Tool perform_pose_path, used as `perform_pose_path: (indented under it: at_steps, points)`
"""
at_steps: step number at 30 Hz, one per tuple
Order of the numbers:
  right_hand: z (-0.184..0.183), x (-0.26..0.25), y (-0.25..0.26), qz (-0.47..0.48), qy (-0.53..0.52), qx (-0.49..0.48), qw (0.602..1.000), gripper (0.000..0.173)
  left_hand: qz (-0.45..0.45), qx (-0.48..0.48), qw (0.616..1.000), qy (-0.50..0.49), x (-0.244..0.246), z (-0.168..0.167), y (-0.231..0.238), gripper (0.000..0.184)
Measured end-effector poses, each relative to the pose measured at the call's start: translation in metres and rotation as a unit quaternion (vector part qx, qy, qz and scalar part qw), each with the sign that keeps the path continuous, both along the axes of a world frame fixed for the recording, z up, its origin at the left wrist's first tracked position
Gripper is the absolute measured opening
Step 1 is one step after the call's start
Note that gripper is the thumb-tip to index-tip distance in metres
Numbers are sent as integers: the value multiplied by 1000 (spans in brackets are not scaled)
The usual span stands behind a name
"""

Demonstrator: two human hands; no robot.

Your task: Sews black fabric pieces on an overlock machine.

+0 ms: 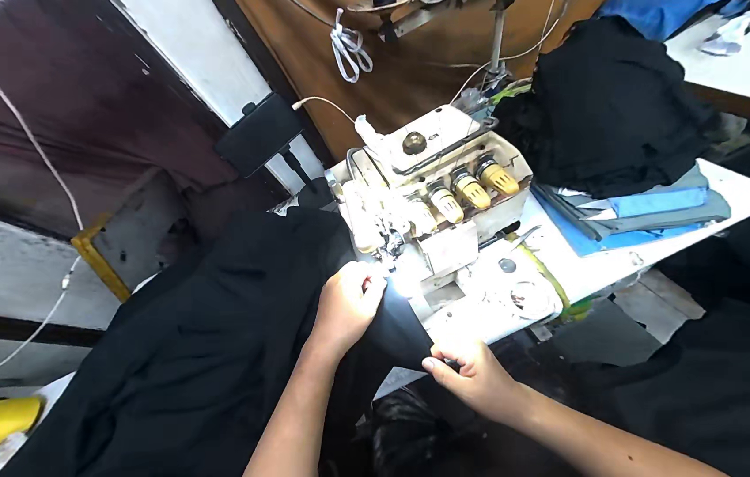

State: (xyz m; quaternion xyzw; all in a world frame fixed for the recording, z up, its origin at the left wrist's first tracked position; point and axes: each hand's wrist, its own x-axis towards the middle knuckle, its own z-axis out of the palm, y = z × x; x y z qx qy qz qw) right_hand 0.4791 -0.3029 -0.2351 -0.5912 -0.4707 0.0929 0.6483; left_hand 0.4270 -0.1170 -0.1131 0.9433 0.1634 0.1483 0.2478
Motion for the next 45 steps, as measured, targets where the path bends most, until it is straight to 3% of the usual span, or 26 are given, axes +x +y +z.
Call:
perform_pose_path:
  at_steps: [11, 13, 16, 19, 21, 22, 25, 31, 35, 37, 41, 44, 45]
  points:
    - [-1, -3, 2, -46, -21, 12, 999, 29, 29, 13, 999, 38, 5, 6, -9, 15]
    - [-2, -3, 3, -50, -9, 12, 999, 29, 29, 55, 998, 27, 5, 3, -14, 15]
    - [1, -7, 3, -52, 82, 6, 995, 27, 7, 235, 970, -57, -2, -19, -24, 17]
    - [10, -7, 0, -32, 223, -23, 974, 5, 23, 320, 945, -59, -15, -42, -41, 40]
    - [16, -1, 1, -5, 299, -51, 953, 31, 26, 339, 938, -63, -17, -54, -44, 50]
    - [18, 2, 2, 4, 321, -64, 945, 34, 23, 340, 938, -69, -15, -56, -42, 51]
    - [27, 8, 0, 12, 337, -112, 935, 8, 10, 310, 948, -79, -9, -50, -36, 49]
    - [21, 10, -5, 42, 331, -88, 939, 16, -5, 194, 980, -46, -1, -32, -28, 43]
    - [19, 10, -8, 51, 297, -77, 950, 19, -11, 165, 986, 4, -1, -28, -26, 45]
    - [21, 11, -11, 54, 286, -79, 954, 22, -17, 208, 977, -53, -6, -38, -25, 41]
    - [29, 12, -19, 63, 277, -87, 955, 25, -86, 302, 916, -249, -30, -74, -34, 29]
    - [43, 6, -22, 75, 284, -93, 951, 26, -93, 351, 892, -270, -38, -100, -43, 44]
    - [45, 4, -22, 77, 287, -91, 950, 26, -88, 350, 890, -278, -38, -104, -44, 40]
